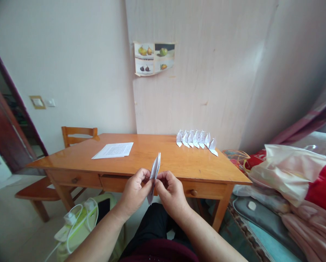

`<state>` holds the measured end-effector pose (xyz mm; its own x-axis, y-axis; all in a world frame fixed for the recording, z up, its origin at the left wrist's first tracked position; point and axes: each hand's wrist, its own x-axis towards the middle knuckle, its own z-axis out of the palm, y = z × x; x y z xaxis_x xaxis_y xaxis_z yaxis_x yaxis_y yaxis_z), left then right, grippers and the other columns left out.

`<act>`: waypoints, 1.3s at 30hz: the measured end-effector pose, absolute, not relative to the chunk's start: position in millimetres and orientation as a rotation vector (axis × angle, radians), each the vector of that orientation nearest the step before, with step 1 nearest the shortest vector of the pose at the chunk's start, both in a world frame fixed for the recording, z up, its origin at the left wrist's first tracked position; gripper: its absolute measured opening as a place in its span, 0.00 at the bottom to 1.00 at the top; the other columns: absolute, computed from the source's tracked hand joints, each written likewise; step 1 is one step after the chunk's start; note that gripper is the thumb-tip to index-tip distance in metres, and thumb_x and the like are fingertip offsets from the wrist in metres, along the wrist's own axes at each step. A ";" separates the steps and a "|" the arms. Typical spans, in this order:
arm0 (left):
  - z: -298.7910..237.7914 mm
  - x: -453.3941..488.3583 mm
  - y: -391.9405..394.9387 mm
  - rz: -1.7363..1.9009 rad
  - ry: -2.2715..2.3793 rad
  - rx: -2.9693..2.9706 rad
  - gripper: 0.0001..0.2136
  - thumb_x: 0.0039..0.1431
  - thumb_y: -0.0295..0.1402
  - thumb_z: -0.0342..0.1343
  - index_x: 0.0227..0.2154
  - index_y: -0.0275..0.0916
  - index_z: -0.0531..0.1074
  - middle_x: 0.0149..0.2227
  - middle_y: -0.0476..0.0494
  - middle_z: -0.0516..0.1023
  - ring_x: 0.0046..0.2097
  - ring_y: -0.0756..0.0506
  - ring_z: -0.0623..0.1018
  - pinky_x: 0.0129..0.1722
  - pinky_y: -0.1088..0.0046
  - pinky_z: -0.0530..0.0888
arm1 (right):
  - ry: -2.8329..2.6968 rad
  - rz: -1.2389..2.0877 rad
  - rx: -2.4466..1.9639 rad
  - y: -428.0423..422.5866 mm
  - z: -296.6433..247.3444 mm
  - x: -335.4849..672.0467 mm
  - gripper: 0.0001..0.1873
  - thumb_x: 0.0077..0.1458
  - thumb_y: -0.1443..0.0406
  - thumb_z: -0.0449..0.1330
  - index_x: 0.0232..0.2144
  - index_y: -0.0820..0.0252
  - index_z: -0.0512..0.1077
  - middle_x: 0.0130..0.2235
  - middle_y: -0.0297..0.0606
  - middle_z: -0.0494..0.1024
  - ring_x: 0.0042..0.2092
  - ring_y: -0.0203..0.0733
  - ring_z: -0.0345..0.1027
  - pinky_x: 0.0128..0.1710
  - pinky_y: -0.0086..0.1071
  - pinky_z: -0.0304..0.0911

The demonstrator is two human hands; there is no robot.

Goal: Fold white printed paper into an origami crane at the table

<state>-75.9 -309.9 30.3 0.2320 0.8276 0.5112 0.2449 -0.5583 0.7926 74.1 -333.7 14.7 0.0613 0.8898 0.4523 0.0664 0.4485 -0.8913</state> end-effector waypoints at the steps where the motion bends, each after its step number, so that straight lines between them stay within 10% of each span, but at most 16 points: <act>1: 31.8 -76.2 -311.4 1.321 0.991 1.966 0.02 0.61 0.31 0.55 0.35 0.39 0.69 0.31 0.48 0.76 0.33 0.48 0.75 0.35 0.73 0.70 | -1.378 0.780 -0.931 -333.3 14.7 74.1 0.10 0.58 0.58 0.61 0.35 0.60 0.72 0.30 0.36 0.76 0.30 0.38 0.69 0.31 0.31 0.66; 39: 15.7 -71.1 -310.0 1.426 1.134 2.072 0.05 0.60 0.27 0.52 0.38 0.42 0.70 0.38 0.44 0.79 0.40 0.43 0.78 0.41 0.69 0.70 | -1.389 0.715 -1.000 -332.6 17.2 69.2 0.07 0.56 0.61 0.61 0.35 0.58 0.72 0.32 0.36 0.79 0.33 0.41 0.72 0.33 0.32 0.67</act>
